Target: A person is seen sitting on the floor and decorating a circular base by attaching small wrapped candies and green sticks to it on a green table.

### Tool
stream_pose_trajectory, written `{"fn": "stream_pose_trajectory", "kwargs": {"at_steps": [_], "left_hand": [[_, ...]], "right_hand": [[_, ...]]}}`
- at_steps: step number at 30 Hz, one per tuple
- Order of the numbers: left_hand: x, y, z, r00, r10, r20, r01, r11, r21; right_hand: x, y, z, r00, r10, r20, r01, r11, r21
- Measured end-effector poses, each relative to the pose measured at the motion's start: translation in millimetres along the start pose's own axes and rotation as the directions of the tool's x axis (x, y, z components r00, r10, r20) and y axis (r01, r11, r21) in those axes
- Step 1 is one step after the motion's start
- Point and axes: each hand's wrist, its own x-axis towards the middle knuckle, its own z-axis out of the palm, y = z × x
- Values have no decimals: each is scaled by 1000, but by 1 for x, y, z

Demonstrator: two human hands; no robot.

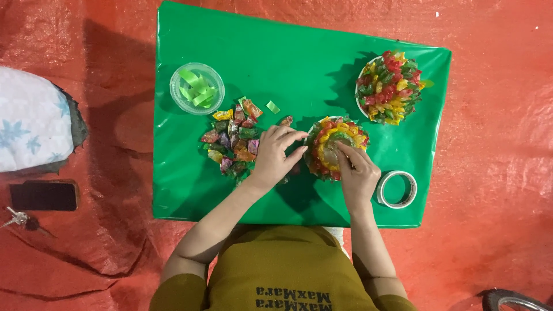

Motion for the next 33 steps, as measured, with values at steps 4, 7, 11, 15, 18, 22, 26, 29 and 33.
{"fn": "stream_pose_trajectory", "kwargs": {"at_steps": [4, 7, 11, 15, 18, 22, 26, 29, 33], "left_hand": [[1, -1, 4, 1000, 6, -8, -6, 1000, 23], [1, 1, 5, 1000, 14, -4, -14, 1000, 6], [3, 5, 9, 998, 60, -4, -60, 998, -12], [0, 29, 8, 995, 99, 26, -91, 972, -218], [-2, 62, -5, 988, 5, 152, 69, 877, -475], [-16, 56, 8, 984, -20, 176, 101, 879, -466], [-29, 51, 25, 962, 268, -44, -271, 961, -58], [-33, 57, 27, 906, 409, -111, -362, 883, 297], [-31, 49, 33, 937, 332, -112, -300, 924, 236]], "right_hand": [[-1, -1, -1, 1000, -1, -3, 1, 999, -34], [-1, 2, -4, 1000, 13, 2, -13, 1000, -17], [-4, 6, -14, 999, 54, 2, -54, 996, 68], [-17, 7, -30, 996, 74, 40, -80, 984, 162], [-28, 1, -39, 981, 166, 98, -192, 890, 413], [-48, 4, -34, 974, 215, 71, -222, 844, 489], [-59, 3, -24, 990, -120, -72, 135, 955, 265], [-61, 3, -16, 946, -299, -125, 304, 953, 21], [-44, -4, -18, 969, -231, -93, 235, 971, 42]]}}
